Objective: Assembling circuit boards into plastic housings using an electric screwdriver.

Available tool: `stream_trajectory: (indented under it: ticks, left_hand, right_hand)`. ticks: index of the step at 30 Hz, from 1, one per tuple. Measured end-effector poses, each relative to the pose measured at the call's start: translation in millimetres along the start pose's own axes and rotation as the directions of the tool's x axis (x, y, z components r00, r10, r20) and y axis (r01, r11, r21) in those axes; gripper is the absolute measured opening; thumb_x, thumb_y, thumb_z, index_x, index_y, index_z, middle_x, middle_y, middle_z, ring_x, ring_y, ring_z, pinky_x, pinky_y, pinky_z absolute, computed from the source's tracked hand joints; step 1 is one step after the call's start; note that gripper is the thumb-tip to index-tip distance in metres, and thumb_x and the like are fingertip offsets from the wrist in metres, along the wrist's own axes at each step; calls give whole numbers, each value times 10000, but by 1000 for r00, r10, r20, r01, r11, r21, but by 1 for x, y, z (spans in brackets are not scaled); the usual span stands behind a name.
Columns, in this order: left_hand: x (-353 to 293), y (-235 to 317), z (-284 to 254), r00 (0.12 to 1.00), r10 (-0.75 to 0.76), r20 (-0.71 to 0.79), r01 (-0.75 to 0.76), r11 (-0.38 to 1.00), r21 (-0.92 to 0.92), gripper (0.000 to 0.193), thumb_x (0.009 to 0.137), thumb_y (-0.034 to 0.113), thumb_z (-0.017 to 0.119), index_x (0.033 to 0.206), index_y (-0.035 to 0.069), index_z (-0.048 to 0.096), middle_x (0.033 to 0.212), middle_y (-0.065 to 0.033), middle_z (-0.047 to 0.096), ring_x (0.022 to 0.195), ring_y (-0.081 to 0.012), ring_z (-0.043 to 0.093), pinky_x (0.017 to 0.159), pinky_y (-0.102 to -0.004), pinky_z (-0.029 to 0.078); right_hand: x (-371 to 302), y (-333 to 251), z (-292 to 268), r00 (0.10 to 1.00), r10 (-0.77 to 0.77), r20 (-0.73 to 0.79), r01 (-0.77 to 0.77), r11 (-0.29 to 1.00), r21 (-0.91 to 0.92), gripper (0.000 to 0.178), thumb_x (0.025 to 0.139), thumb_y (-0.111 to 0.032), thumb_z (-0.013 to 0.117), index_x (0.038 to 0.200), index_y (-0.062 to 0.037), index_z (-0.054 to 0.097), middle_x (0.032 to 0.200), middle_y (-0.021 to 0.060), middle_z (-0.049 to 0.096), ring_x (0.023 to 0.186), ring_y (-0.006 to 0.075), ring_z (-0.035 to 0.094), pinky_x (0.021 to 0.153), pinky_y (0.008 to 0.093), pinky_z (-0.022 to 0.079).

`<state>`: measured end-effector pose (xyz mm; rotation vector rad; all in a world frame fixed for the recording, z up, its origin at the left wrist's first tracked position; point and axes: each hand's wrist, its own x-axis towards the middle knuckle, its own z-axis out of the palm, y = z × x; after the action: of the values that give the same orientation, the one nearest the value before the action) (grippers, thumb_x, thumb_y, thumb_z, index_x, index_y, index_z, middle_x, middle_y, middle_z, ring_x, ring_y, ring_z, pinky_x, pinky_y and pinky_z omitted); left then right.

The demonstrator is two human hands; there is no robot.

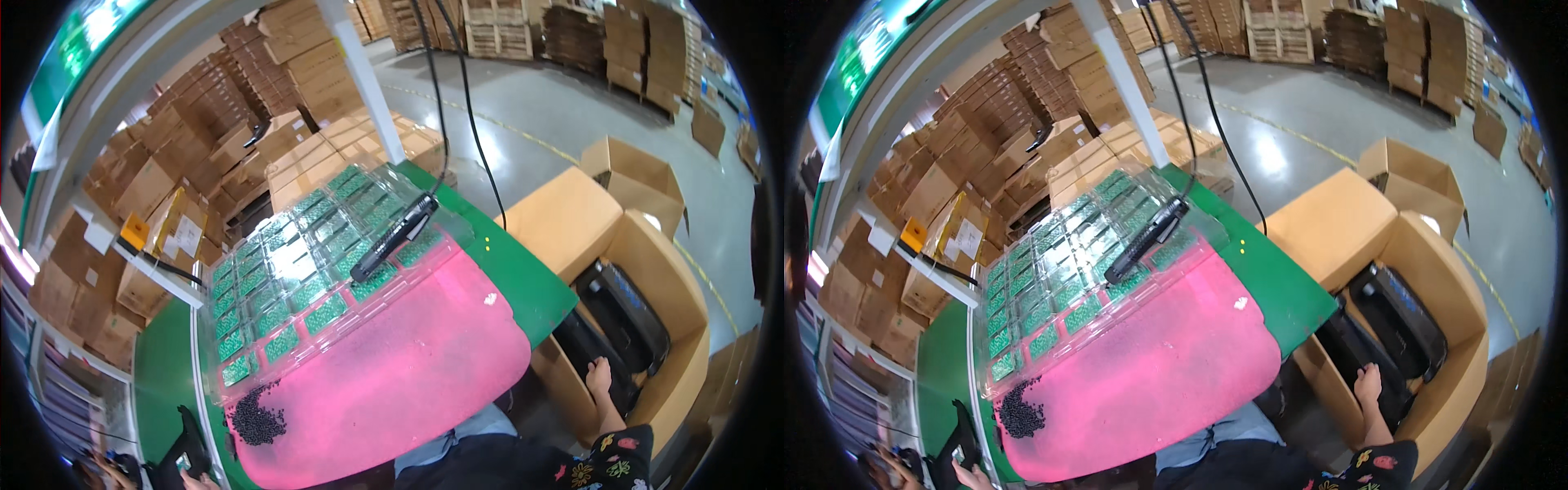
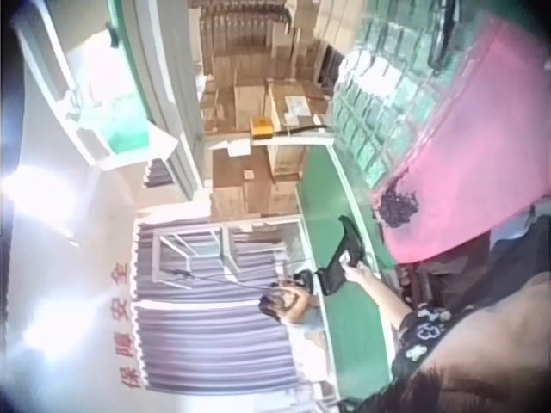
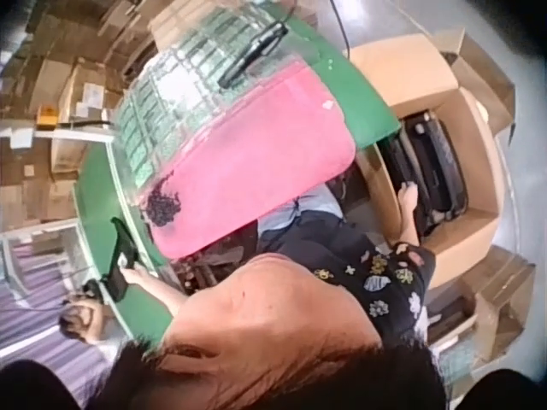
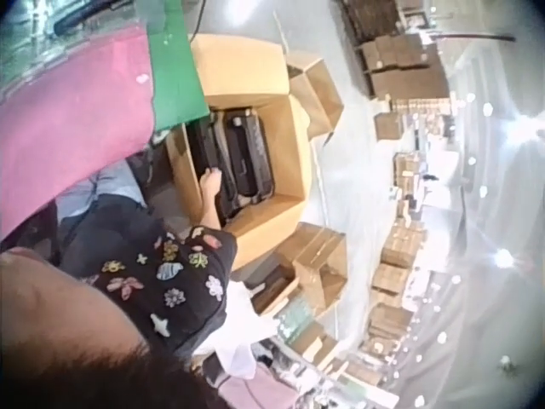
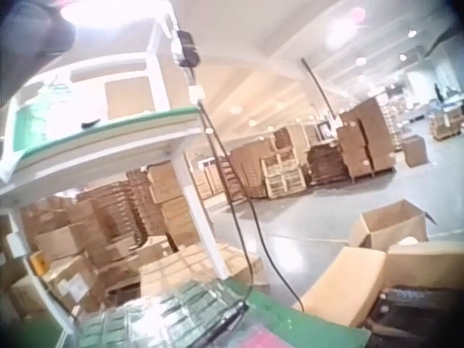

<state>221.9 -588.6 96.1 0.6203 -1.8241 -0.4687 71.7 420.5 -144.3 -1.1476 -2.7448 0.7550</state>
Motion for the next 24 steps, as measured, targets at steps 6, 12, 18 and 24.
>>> stream_trajectory:
  ticks: [6, 12, 18, 24]
  left_hand:
    - [-59, 290, 80, 992, -108, 71, 127, 913, -388, 271, 824, -14, 632, 1093, -29, 606, 1014, -176, 659, 934, -273, 635, 853, -372, 517]
    - [-169, 468, 117, 403, 742, 535, 468, 336, -818, 194, 695, -85, 687, 881, -32, 698, 892, -187, 708, 866, -288, 685, 752, -395, 552]
    - [-305, 578, 164, 187, 891, 414, 674, 191, -714, 922, 793, 213, 818, 1479, -17, 246, 1515, -270, 282, 1407, -374, 312, 1158, -432, 272]
    - [-270, 543, 158, 307, 234, 922, 904, 232, -360, 592, 861, -26, 558, 1416, -58, 353, 1392, -172, 456, 1327, -274, 422, 1137, -377, 292]
  right_hand:
    - [32, 26, -120, 963, 34, -268, 5, 989, 146, 246, 919, -214, 636, 996, 19, 638, 914, 182, 676, 879, 314, 651, 803, 412, 499]
    - [-18, -126, -305, 973, -111, -201, 215, 751, 624, 143, 988, -162, 532, 930, -47, 593, 780, -7, 569, 693, 85, 527, 632, 266, 456]
    - [-104, -280, -368, 935, -341, -102, 288, 554, 781, 104, 957, -135, 557, 998, -42, 537, 744, -3, 546, 693, 61, 555, 560, 208, 486]
    - [-129, -345, -369, 329, -921, 210, 881, 379, 283, 1040, 617, -456, 892, 1415, -18, 389, 1363, 197, 462, 1300, 339, 440, 1062, 440, 366]
